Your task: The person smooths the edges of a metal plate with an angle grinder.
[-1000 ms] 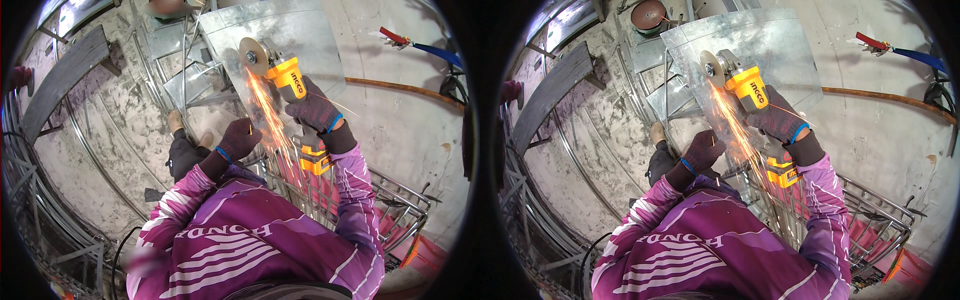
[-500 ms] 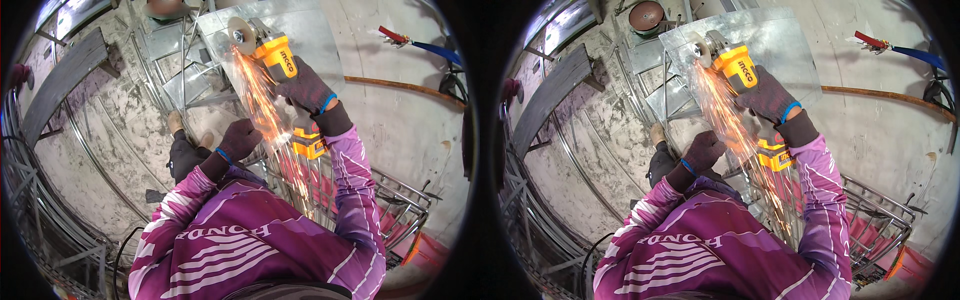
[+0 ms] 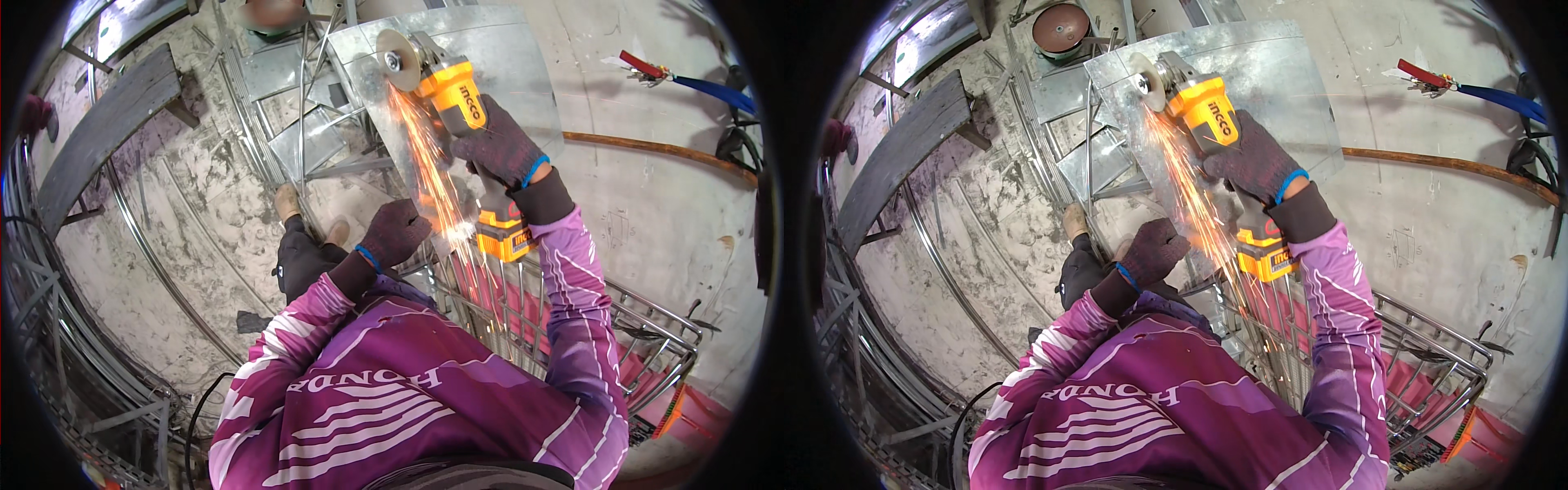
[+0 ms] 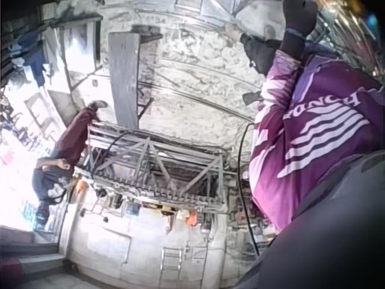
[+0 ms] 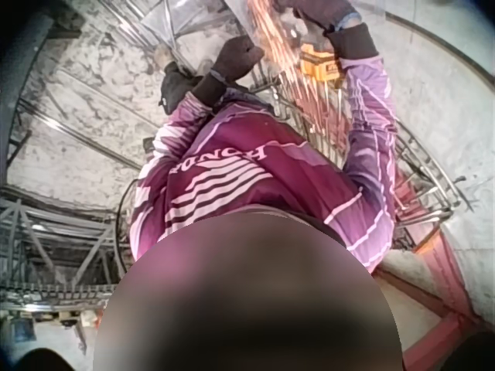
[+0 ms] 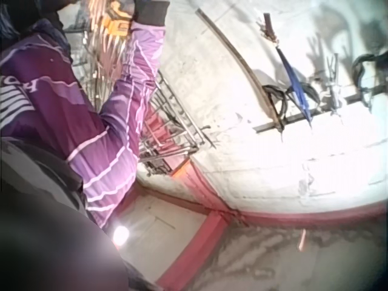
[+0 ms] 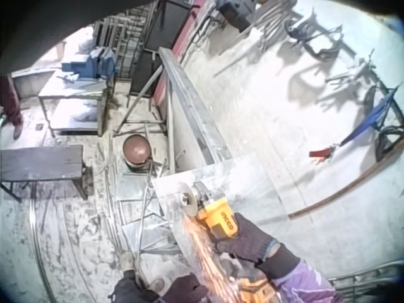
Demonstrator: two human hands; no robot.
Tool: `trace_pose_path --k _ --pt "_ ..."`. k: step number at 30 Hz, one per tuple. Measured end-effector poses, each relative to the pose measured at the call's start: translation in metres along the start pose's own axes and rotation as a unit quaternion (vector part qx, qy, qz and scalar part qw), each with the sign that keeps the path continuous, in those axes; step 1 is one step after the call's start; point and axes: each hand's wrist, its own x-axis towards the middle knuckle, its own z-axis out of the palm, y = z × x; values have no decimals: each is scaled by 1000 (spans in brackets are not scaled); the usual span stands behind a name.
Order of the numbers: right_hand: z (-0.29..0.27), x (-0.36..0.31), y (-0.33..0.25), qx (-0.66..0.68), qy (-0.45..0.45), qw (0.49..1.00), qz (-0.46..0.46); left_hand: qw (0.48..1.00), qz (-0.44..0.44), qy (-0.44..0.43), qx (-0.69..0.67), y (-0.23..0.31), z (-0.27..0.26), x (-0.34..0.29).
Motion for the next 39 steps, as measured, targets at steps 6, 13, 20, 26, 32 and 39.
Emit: trace_pose_path --k 6,13,20,26,32,39 --pt "0 8 -8 -105 22 994 -2 999 37 2 -3 -4 -2 -3" --pt "-2 2 -2 -33 3 995 94 999 15 15 -24 -16 -1 7" --pt "1 12 -4 -106 36 994 8 999 37 11 -12 -7 3 -4" --pt "-2 14 -11 -107 7 994 -4 999 48 14 -9 -6 -3 -1" --pt "1 6 -8 -35 -1 997 73 999 0 22 -43 -5 -12 12" --pt "2 16 -12 -81 23 996 1 997 -43 20 -57 18 -11 1"
